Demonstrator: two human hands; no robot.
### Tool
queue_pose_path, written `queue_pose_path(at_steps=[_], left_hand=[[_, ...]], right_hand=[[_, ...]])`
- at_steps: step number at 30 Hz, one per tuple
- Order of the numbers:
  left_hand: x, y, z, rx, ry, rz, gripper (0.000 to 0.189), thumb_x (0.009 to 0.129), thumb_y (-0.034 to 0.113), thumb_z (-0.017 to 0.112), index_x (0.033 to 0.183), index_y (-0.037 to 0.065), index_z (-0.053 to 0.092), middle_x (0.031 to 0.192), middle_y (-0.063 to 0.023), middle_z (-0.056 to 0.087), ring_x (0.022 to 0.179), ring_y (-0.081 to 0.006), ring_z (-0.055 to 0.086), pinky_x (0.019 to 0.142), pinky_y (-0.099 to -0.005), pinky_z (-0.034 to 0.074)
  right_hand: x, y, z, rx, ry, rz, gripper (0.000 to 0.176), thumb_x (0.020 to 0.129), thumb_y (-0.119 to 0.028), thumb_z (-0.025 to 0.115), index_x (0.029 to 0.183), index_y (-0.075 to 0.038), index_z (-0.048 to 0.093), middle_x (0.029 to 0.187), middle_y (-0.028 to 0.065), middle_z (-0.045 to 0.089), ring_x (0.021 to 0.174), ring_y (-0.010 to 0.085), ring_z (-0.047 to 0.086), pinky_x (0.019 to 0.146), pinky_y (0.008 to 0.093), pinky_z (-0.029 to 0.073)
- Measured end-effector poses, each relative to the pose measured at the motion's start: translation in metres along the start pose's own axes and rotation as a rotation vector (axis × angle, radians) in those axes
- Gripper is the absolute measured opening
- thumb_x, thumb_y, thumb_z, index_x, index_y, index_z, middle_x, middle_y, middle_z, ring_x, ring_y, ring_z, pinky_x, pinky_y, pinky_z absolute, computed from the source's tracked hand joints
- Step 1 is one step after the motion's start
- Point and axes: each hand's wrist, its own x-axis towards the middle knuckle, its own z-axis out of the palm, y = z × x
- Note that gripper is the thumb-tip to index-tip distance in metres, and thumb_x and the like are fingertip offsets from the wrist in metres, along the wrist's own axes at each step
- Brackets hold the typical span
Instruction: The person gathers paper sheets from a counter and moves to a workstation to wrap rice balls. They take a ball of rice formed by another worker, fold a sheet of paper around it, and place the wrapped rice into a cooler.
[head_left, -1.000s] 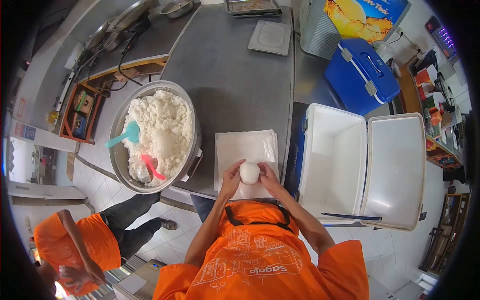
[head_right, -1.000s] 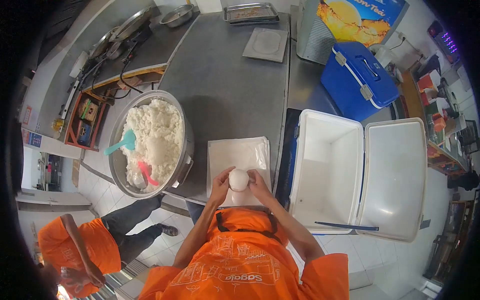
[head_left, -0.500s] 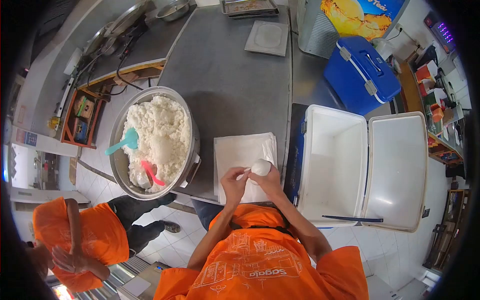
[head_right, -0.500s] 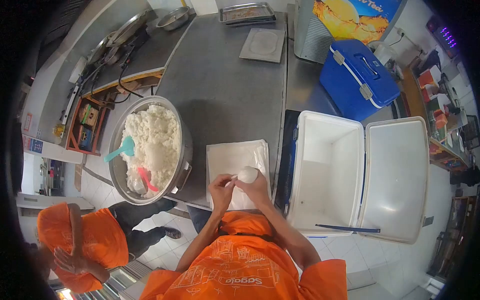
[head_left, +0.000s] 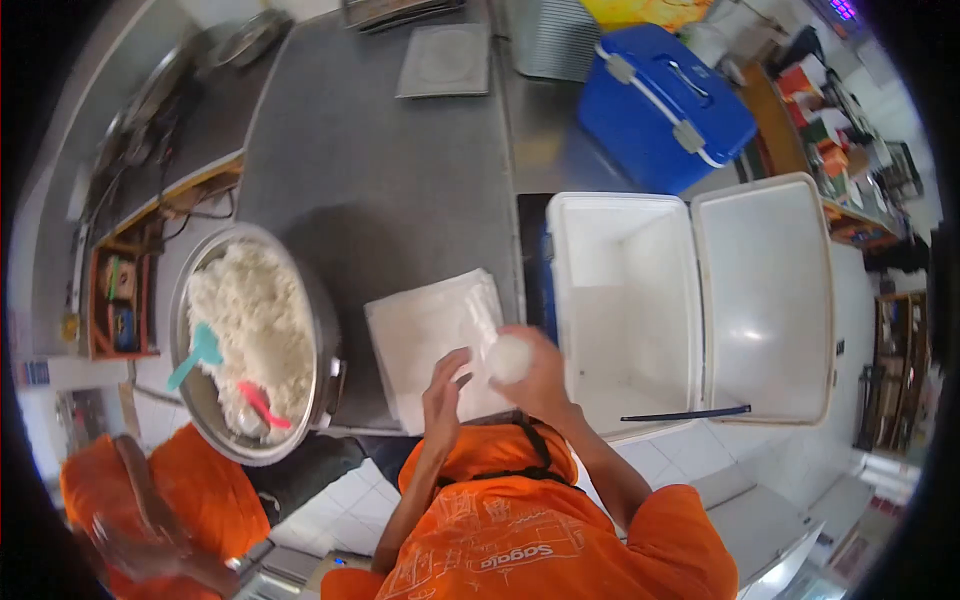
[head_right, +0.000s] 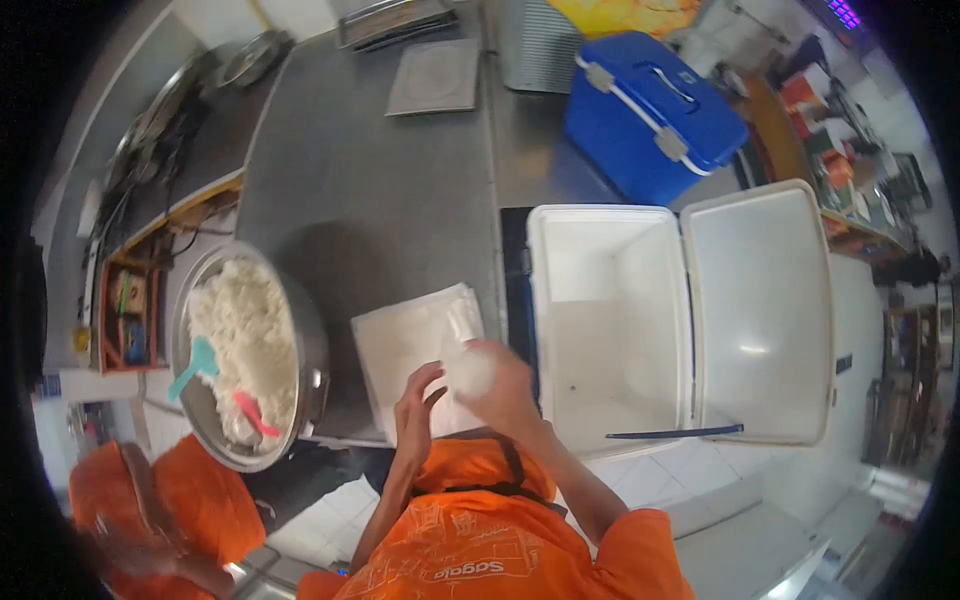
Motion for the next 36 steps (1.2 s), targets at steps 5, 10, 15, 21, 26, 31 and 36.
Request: queue_pose_path(at_steps=[5,10,15,21,26,31,36], left_hand=[[-0.019,-0.082,-0.036,1.453,-0.251,-0.117,0.097,0.088,0.057,0.063,0.155,0.002,0.021,0.162,-0.0248,0.014,0.148,-0.0488,0.012,0.111,-0.0697,0.015],[-0.017,-0.111,-0.04,1.623,-0.41,-0.165,0.12,0.081,0.069,0.062,0.151,-0.012,0.008,0.156,-0.0398,-0.003,0.143,-0.0607,-0.007,0.105,-0.0786,0.007],[-0.015,-0.117,-0.042,1.541,-0.504,-0.39,0.128,0.08,0.075,0.058,0.149,-0.015,-0.001,0.153,-0.0436,-0.01,0.139,-0.0655,-0.014,0.101,-0.0822,0.001],[-0.018,-0.127,-0.042,1.65,-0.466,-0.262,0.128,0.078,0.078,0.057,0.148,-0.016,0.005,0.153,-0.0435,-0.008,0.139,-0.0661,-0.012,0.102,-0.0816,0.001],[-0.015,-0.119,-0.041,1.646,-0.4,-0.113,0.135,0.071,0.082,0.06,0.149,-0.015,0.009,0.154,-0.0425,-0.007,0.14,-0.0654,-0.01,0.104,-0.0799,0.0],[0.006,-0.073,-0.018,1.517,-0.484,-0.434,0.13,0.067,0.065,0.078,0.152,-0.008,0.012,0.157,-0.0373,-0.004,0.144,-0.0602,-0.005,0.11,-0.0746,0.006],[-0.004,-0.053,-0.027,1.416,-0.359,-0.285,0.127,0.057,0.032,0.092,0.155,0.003,0.015,0.162,-0.0251,0.002,0.149,-0.0487,0.002,0.115,-0.0628,0.02]], right_hand=[[0.047,0.102,-0.06,0.553,0.707,0.86,0.048,0.072,-0.016,0.081,0.116,-0.008,0.064,0.108,0.0032,0.062,0.093,0.0146,0.06,0.083,0.0356,0.047],[0.086,0.351,-0.038,0.669,0.94,1.191,0.049,0.079,-0.024,0.079,0.118,-0.001,0.061,0.105,0.0053,0.062,0.088,0.014,0.055,0.074,0.0403,0.043],[0.116,0.476,-0.041,0.633,1.048,1.162,0.05,0.082,-0.025,0.079,0.118,0.003,0.058,0.098,0.0074,0.063,0.076,0.016,0.055,0.065,0.0383,0.045],[0.128,0.423,-0.027,0.639,1.379,0.987,0.032,0.09,-0.027,0.073,0.1,0.003,0.066,0.087,0.008,0.061,0.072,0.0159,0.054,0.061,0.0309,0.044],[0.108,0.49,-0.011,0.446,1.282,1.006,0.05,0.094,-0.049,0.063,0.101,0.001,0.065,0.086,0.0049,0.058,0.077,0.0196,0.054,0.069,0.0346,0.048],[0.095,0.433,-0.035,0.792,1.021,1.044,0.067,0.095,-0.061,0.053,0.131,-0.005,0.055,0.117,0.0095,0.061,0.104,0.0228,0.056,0.09,0.0396,0.046],[0.042,0.327,-0.042,0.791,0.351,1.141,0.078,0.096,-0.069,0.042,0.148,-0.011,0.041,0.136,0.01,0.054,0.121,0.0233,0.05,0.104,0.0435,0.038]])
